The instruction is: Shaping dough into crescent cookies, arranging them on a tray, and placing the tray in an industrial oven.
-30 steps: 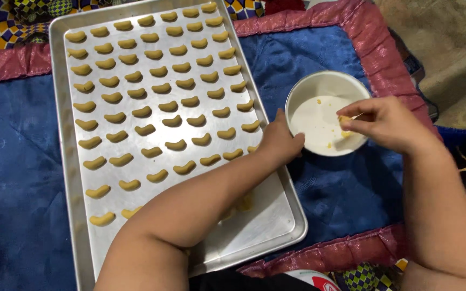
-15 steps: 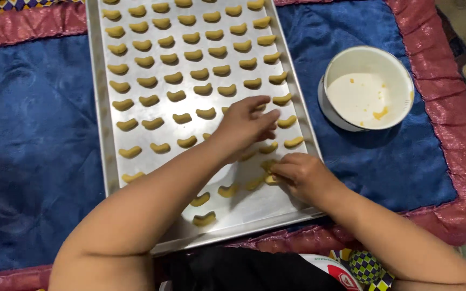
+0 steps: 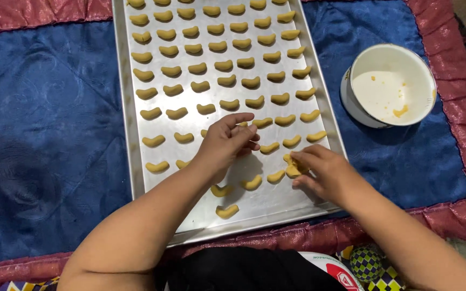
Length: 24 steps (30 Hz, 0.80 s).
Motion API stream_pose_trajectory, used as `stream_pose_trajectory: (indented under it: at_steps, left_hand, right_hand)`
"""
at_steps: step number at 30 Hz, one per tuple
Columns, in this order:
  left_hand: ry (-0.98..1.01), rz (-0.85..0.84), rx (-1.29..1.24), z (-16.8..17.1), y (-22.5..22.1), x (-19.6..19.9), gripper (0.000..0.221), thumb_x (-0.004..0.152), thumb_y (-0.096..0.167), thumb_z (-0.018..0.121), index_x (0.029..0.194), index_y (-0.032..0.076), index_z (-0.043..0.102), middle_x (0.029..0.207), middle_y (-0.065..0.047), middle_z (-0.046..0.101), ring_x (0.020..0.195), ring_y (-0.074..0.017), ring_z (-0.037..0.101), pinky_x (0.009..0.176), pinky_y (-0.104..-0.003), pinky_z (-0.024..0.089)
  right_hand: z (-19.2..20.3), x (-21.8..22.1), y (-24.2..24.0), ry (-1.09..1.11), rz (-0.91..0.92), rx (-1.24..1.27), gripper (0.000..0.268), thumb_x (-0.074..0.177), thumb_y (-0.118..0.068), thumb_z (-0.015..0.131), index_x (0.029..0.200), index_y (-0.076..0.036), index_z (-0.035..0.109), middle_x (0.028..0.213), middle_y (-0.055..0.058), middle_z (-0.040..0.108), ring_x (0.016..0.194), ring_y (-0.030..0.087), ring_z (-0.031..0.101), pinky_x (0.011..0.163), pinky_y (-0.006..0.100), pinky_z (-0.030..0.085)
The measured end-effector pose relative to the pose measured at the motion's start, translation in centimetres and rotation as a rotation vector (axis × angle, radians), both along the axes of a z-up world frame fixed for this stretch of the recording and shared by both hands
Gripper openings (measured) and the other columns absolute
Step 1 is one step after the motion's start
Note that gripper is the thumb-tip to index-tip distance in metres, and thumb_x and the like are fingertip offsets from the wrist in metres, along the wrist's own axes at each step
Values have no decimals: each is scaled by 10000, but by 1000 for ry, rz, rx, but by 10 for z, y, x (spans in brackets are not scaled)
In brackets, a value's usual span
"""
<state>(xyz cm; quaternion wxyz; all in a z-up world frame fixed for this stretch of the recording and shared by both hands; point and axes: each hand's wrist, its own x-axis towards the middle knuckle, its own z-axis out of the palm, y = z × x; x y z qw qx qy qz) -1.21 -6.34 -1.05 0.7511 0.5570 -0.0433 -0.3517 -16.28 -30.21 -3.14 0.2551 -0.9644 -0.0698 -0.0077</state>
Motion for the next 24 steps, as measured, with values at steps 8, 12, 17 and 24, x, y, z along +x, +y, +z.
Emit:
stream_pose_trajectory:
  at_steps: [8,12,17,24]
  left_hand:
    - [-47,5,-23,5,7,2,458,945,188,718,1337,-7,581,881,-123,741,791,-198,763,659,-242,636]
    - [-65,21,-28,9,11,1,450,948,183,710,1334,-8,581,885,-113,741,811,-174,755,670,-214,624]
    - [-54,2,-38,1,9,-1,426,940,146,721,1321,2,598,892,-121,752,817,-184,758,657,-210,620]
    - [-108,-25,-10,-9,5,-1,456,929,154,740,1330,-3,589,896,-120,752,827,-172,745,665,-209,615]
  right_hand:
    - [-59,0,3,-239,-13,-231,245,870,-224,739,1100,-148,704,919,60,637,855,278,705,762,349,587]
    - [-12,15,-16,124,-160,274,216,817,-95,776,1032,-75,797,942,190,776,926,419,750,817,474,592]
    - [51,-2,0,230,-103,230,365,809,-91,754,1169,-29,752,1037,254,762,1006,470,734,865,554,569]
    - [-27,-24,2,-206,-243,8,214,806,-210,841,1012,-176,794,908,-2,795,871,213,769,765,320,592]
